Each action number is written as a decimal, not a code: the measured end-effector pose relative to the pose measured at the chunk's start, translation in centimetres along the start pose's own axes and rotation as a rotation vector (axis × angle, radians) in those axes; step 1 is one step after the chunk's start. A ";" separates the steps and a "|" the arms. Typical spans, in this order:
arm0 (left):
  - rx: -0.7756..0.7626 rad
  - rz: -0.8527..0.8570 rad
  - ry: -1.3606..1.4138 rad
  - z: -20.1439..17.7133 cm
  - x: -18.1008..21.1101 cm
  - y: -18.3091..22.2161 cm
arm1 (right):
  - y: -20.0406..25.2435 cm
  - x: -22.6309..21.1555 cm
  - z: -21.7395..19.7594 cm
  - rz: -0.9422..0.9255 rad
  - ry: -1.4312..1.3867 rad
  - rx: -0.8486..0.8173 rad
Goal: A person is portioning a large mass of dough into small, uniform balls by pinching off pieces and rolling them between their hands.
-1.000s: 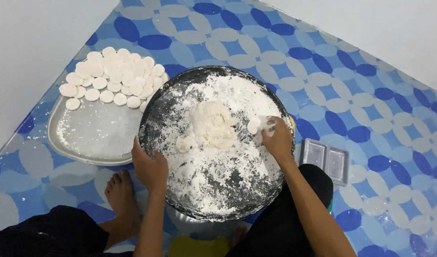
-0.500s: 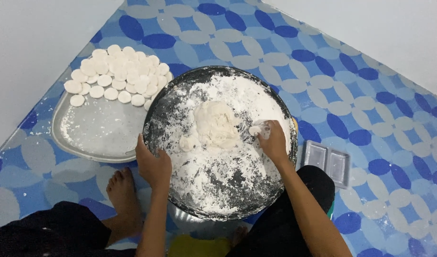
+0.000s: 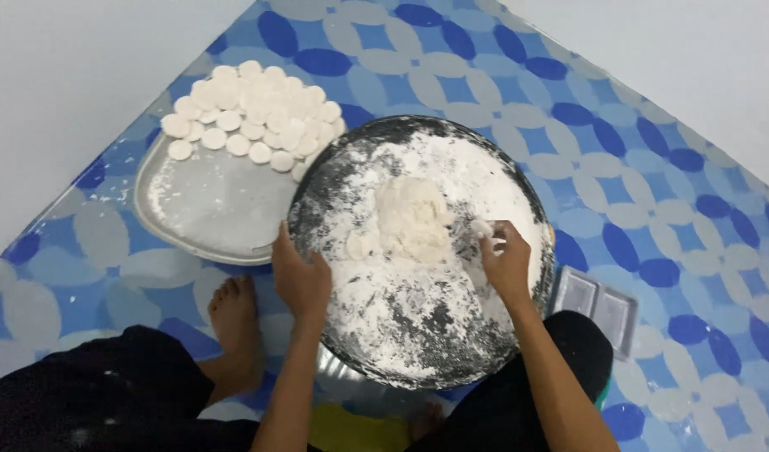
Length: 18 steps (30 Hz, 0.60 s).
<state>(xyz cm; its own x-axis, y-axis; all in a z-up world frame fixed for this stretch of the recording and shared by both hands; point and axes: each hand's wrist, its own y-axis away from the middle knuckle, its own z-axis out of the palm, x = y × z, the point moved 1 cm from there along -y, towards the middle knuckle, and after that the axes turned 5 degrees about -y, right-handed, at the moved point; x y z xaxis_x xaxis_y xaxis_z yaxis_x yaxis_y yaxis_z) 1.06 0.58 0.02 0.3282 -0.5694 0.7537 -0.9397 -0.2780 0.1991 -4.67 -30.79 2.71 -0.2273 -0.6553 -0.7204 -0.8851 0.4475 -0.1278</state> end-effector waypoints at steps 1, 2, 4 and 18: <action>0.011 -0.012 0.001 -0.1 0.1 0.2 | 0.0 0.5 0.5 -0.008 -0.002 -0.014; 0.014 -0.006 0.028 -0.2 0.4 0.2 | -0.2 0.9 1.0 0.025 -0.153 -0.013; 0.038 -0.013 0.056 0.9 -0.7 0.0 | -0.8 -0.4 2.1 0.046 -0.310 -0.034; 0.111 0.293 -0.191 0.7 0.0 0.7 | -9.2 -17.3 15.9 0.086 -0.359 -0.459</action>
<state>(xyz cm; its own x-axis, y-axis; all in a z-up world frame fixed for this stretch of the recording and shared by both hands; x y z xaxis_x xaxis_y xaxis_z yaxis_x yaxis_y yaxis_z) 0.47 -0.10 -0.27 0.0688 -0.7688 0.6358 -0.9837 -0.1583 -0.0849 13.88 -13.91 5.57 -0.2252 -0.3458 -0.9109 -0.9730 0.1282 0.1919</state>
